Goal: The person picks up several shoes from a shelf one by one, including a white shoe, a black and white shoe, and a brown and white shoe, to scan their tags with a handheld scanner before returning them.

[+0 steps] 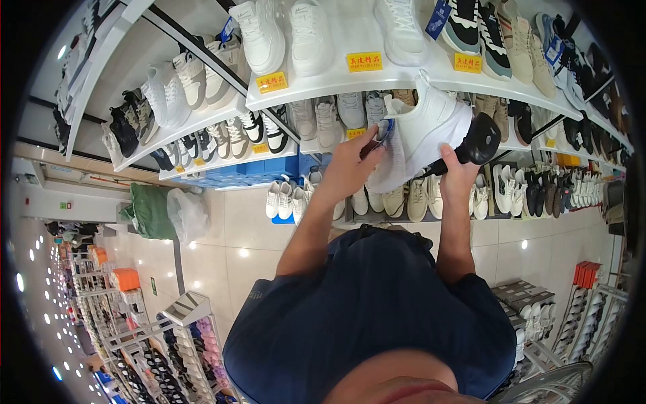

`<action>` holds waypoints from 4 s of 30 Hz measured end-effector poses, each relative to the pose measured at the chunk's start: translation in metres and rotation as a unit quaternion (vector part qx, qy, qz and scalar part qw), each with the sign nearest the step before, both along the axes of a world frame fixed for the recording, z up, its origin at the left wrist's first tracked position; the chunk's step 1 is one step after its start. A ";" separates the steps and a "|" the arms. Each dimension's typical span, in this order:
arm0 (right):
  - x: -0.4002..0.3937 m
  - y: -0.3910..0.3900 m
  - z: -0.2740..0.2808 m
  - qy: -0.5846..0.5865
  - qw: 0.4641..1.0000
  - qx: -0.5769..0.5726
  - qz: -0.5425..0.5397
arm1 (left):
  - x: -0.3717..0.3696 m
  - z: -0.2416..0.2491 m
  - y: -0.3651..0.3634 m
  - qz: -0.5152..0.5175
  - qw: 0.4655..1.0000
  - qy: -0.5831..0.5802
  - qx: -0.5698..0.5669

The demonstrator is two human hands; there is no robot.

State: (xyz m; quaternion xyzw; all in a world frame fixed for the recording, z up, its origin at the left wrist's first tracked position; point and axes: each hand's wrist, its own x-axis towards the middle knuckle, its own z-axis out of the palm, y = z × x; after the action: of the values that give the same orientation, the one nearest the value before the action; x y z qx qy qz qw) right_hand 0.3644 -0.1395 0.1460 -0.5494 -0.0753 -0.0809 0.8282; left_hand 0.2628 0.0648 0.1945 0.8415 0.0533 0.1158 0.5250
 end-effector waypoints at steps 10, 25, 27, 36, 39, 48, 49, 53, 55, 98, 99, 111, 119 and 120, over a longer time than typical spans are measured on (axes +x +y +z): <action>0.004 -0.005 0.015 0.053 0.992 -0.105 0.039 | 0.007 -0.018 0.008 -0.065 0.926 0.057 -0.367; -0.023 0.017 0.020 -0.071 0.990 -0.119 0.017 | 0.012 -0.041 -0.022 0.058 0.982 0.055 -0.168; -0.023 0.017 0.020 -0.149 0.977 -0.151 0.003 | 0.016 -0.051 -0.019 0.069 0.985 0.077 -0.135; -0.016 0.013 0.021 -0.083 0.987 -0.132 0.047 | 0.010 -0.043 -0.009 0.019 0.852 0.067 -0.519; -0.014 0.014 0.020 -0.077 0.986 -0.139 0.042 | 0.011 -0.048 -0.004 -0.024 0.852 0.077 -0.518; -0.012 0.016 0.019 -0.082 0.985 -0.147 0.043 | 0.012 -0.052 0.001 -0.038 0.847 0.095 -0.522; -0.012 0.015 0.019 -0.082 0.985 -0.147 0.043 | 0.012 -0.052 0.002 -0.042 0.848 0.097 -0.519; -0.011 0.016 0.019 -0.081 0.986 -0.142 0.044 | 0.012 -0.051 0.001 -0.037 0.846 0.096 -0.523; -0.011 0.016 0.020 -0.086 0.985 -0.144 0.038 | 0.012 -0.051 0.000 -0.035 0.843 0.093 -0.528; 0.035 -0.012 -0.026 0.201 0.929 0.133 0.281 | -0.010 -0.079 0.006 -0.178 0.925 0.048 -0.332; 0.035 -0.008 -0.029 0.199 0.929 0.133 0.282 | -0.014 -0.088 0.005 -0.190 0.907 0.095 -0.363; 0.045 0.018 -0.015 0.161 0.954 -0.006 0.255 | 0.010 -0.052 -0.025 -0.032 0.848 -0.007 -0.528; 0.041 0.007 -0.009 0.094 0.964 -0.097 0.230 | 0.137 0.065 0.063 0.103 0.941 -0.189 -0.260; 0.036 0.009 -0.003 0.088 0.969 -0.100 0.207 | 0.161 0.070 0.075 0.112 0.944 -0.221 -0.219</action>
State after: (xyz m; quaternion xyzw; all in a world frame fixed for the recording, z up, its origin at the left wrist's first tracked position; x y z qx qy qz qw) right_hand 0.4001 -0.1310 0.1434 -0.6066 -0.1225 0.1489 0.7712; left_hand 0.4237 0.1401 0.2645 0.6477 0.0540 0.3428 0.6783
